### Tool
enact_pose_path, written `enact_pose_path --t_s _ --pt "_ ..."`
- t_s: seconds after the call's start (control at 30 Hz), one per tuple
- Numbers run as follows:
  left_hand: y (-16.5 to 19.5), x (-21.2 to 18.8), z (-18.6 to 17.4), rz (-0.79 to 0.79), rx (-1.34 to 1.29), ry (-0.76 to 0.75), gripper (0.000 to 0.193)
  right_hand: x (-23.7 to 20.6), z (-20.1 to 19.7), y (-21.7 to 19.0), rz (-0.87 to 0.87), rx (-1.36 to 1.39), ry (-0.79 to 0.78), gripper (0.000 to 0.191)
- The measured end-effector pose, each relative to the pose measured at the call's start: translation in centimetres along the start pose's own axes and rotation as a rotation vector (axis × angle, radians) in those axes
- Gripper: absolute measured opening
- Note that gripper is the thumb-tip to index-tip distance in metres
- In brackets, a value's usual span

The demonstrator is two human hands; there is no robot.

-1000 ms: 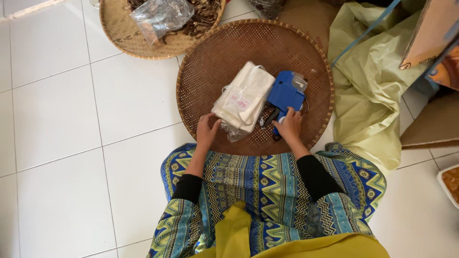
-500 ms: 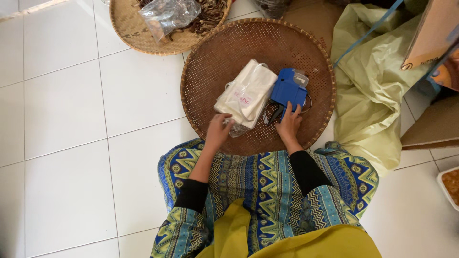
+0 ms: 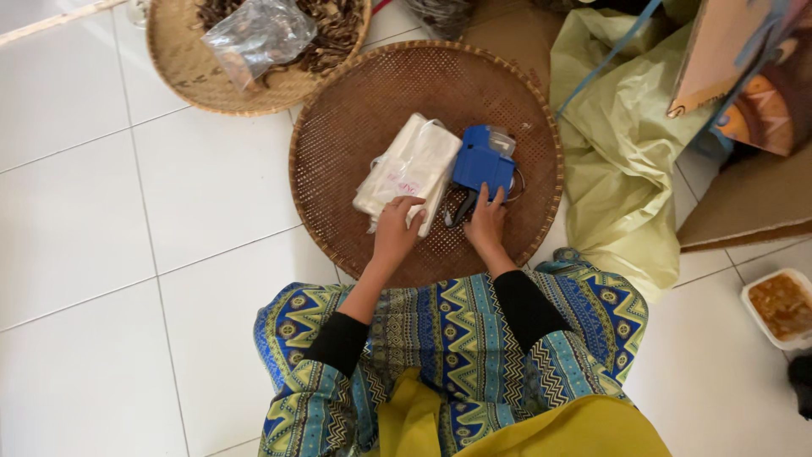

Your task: The person sits on the floor with a woven tray of plastic-wrapped white packages. They load and operate a blue handheld label gun, pressing it against each package to apply a white label, then set the labeled package aside and pick up the next one, repeating across the tray.

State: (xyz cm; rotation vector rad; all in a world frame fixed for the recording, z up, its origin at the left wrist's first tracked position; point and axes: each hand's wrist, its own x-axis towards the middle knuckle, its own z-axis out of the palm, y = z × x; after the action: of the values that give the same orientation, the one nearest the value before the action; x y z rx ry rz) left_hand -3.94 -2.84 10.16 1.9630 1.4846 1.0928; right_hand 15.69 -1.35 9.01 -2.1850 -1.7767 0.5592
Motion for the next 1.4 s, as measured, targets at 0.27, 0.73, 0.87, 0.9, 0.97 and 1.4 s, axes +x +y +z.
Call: enact_pose_path --t_s 0.27,0.73,0.87,0.9,0.97,1.4 --pt "-4.5 2.0 3.6 0.057 0.139 0.227 0.018 -0.5 -0.1 0.0 -0.078 0.031 0.060 0.111" --pt "-6.1 1.3 5.2 -0.026 0.195 0.227 0.018 -0.4 -0.7 -0.9 -0.059 -0.163 -0.094 0.100" --pt "-6.4 0.8 5.5 -0.071 0.189 0.215 0.020 -0.6 -0.9 -0.9 -0.051 -0.147 -0.117 0.102" --pt "-6.5 0.7 5.7 -0.065 0.191 0.215 0.021 -0.7 -0.8 -0.8 -0.047 -0.160 -0.132 0.101" --pt "-6.7 0.5 6.0 -0.061 0.200 0.211 0.021 -1.1 -0.5 -0.6 -0.042 -0.186 -0.165 0.101" --pt "-5.7 0.8 5.5 -0.103 0.314 0.232 0.050 -1.5 1.6 0.6 -0.158 -0.461 -0.102 0.098"
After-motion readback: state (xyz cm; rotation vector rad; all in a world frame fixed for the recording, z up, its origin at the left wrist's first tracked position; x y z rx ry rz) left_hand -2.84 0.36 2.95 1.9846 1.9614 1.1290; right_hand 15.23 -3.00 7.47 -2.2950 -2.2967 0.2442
